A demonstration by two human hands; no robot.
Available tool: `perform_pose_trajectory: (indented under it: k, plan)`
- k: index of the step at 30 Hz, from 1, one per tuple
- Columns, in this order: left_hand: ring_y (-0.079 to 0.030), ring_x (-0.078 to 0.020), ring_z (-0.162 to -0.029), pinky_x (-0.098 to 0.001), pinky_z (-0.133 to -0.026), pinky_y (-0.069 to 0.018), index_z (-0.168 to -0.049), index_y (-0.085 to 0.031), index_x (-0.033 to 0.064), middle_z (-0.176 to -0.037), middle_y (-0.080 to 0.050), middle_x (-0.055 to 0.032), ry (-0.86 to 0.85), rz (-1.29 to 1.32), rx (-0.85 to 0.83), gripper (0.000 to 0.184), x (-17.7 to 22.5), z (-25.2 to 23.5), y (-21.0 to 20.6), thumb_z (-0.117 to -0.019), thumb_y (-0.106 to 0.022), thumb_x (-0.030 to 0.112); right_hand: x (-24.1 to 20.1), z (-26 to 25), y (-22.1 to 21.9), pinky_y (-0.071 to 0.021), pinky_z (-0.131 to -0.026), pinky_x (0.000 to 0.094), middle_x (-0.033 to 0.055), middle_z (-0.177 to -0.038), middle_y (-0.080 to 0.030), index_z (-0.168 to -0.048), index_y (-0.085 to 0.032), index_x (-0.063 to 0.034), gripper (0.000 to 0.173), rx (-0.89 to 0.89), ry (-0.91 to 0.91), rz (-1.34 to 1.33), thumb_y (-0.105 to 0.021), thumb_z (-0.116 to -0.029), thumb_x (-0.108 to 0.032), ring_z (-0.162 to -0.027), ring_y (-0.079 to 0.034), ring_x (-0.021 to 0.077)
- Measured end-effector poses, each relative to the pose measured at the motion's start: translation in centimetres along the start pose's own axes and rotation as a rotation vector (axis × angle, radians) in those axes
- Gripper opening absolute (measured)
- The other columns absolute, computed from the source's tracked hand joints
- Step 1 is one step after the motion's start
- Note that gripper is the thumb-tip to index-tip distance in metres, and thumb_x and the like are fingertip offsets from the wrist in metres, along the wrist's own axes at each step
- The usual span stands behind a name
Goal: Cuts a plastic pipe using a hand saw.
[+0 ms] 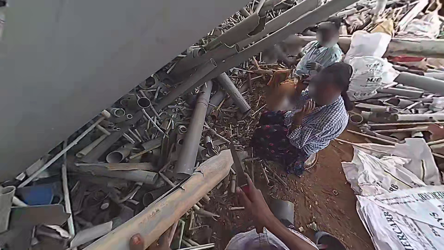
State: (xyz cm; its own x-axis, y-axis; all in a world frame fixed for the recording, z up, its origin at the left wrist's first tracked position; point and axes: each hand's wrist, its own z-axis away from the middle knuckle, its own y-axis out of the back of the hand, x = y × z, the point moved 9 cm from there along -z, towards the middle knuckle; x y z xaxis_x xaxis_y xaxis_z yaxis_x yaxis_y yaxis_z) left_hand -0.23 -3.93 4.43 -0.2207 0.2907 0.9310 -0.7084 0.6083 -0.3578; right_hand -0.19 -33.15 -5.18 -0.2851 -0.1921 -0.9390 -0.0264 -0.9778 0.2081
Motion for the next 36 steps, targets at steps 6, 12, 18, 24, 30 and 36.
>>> perform_pose_trajectory:
  k: [6,12,18,24,30,36]
  plan:
    - [-0.042,-0.0303,-0.14,-0.0582,-0.105,-0.0446,-0.154,-0.03,0.0177,-0.157,-0.034,-0.0114,0.189,0.025,0.045,0.047,-2.4,0.1,0.7,-0.1103,-0.037,0.034,-2.3,1.3,-4.2,-0.0501,-0.065,0.0408,0.0088,-0.074,-0.052,-0.126,-0.051,0.002,0.039,-0.259,0.027,0.098,-0.039,-0.1118,-0.032,-0.063,-0.056,0.0218]
    - [-0.041,-0.029,-0.142,-0.0581,-0.109,-0.0425,-0.154,-0.029,0.0172,-0.157,-0.035,-0.0116,0.122,0.023,0.005,0.048,-2.1,-1.0,1.9,-0.11,-0.036,0.036,-2.1,1.2,-3.9,-0.0493,-0.061,0.0397,0.0069,-0.074,-0.052,-0.123,-0.053,-0.0011,0.039,-0.332,0.034,0.043,-0.04,-0.1105,-0.035,-0.06,-0.054,0.0198]
    - [-0.045,-0.035,-0.139,-0.0674,-0.102,-0.0446,-0.152,-0.031,0.0191,-0.153,-0.041,-0.0131,0.24,0.1,-0.057,0.047,-2.3,0.3,0.5,-0.111,-0.031,0.042,-1.8,-1.0,-2.2,-0.0493,-0.067,0.0404,0.0075,-0.076,-0.053,-0.127,-0.052,0.0019,0.04,-0.173,0.033,0.109,-0.042,-0.1107,-0.033,-0.066,-0.055,0.0204]
    - [-0.05,-0.0321,-0.132,-0.0657,-0.099,-0.0455,-0.147,-0.034,0.0165,-0.143,-0.046,-0.0137,0.313,0.103,-0.091,0.042,-3.4,1.2,-0.1,-0.1091,-0.036,0.034,-1.9,3.2,-5.6,-0.0504,-0.068,0.0522,0.0149,-0.074,-0.057,-0.118,-0.057,0.0025,0.044,-0.41,0.157,0.189,-0.043,-0.1098,-0.038,-0.068,-0.061,0.0317]
    - [-0.056,-0.0302,-0.126,-0.0642,-0.095,-0.0497,-0.142,-0.036,0.0173,-0.135,-0.052,-0.0104,0.296,0.14,-0.154,0.037,-3.7,2.1,-0.8,-0.1095,-0.029,0.034,1.5,-0.2,1.4,-0.0494,-0.067,0.0387,0.0061,-0.075,-0.053,-0.126,-0.055,0.0024,0.039,0.029,-0.094,0.034,-0.043,-0.1109,-0.032,-0.066,-0.055,0.0187]
    - [-0.047,-0.0373,-0.137,-0.0731,-0.1,-0.0418,-0.149,-0.041,0.0189,-0.15,-0.047,-0.0132,0.368,0.072,-0.076,0.045,-5.4,2.3,-1.0,-0.1073,-0.043,0.037,-1.0,4.3,-5.3,-0.0474,-0.068,0.0462,0.0116,-0.075,-0.053,-0.117,-0.057,0.004,0.042,-0.494,0.078,0.127,-0.042,-0.1105,-0.035,-0.067,-0.055,0.026]
